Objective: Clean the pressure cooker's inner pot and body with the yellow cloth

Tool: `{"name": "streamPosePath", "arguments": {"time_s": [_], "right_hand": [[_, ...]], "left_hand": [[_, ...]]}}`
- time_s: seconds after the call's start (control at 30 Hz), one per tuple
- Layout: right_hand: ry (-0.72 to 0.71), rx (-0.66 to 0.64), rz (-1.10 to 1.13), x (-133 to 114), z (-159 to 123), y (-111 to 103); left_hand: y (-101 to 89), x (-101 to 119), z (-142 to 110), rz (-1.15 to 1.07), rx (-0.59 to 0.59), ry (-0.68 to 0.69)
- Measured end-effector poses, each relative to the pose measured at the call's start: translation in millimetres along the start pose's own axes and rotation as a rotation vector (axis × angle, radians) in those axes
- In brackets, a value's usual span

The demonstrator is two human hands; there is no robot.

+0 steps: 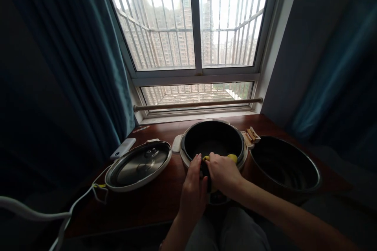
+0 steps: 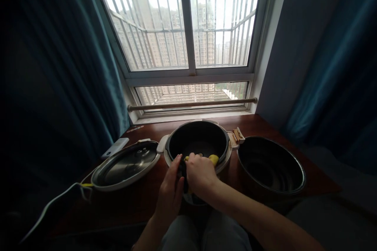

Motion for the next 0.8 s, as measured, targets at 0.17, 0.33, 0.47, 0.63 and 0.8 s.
{"name": "streamPosePath", "arguments": {"time_s": [0.17, 0.33, 0.47, 0.63, 0.8], "right_hand": [[-0.072, 0.047, 0.367, -11.8, 15.2, 5.7], [-0.113, 0.372, 0.95, 22.3, 12.7, 12.9], [0.054, 0.666, 0.805, 57.1, -3.8, 11.7], [0.111, 0.694, 0.41, 83.3, -21.2, 17.7], [-0.042, 0.569, 0.358, 88.8, -29.1, 30.8]], "left_hand": [[-24.6, 27.0, 16.1, -0.006, 0.139, -0.014], [-6.4, 49.1, 28.8, 0.155, -0.021, 0.018], [15.6, 44.0, 21.3, 0.356, 0.024, 0.082], [3.9, 26.6, 23.9, 0.339, -0.131, 0.267], [-28.4, -5.3, 56.3, 0.252, -0.398, 0.364]]}}
Point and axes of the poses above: each hand's wrist, its own z-axis towards the middle knuckle, its own y-axis out of the palm, x = y × z, the point moved 2 cm from there along z, towards the middle knuckle, and after that the axes turned 12 degrees about -y, right-handed, at the moved point
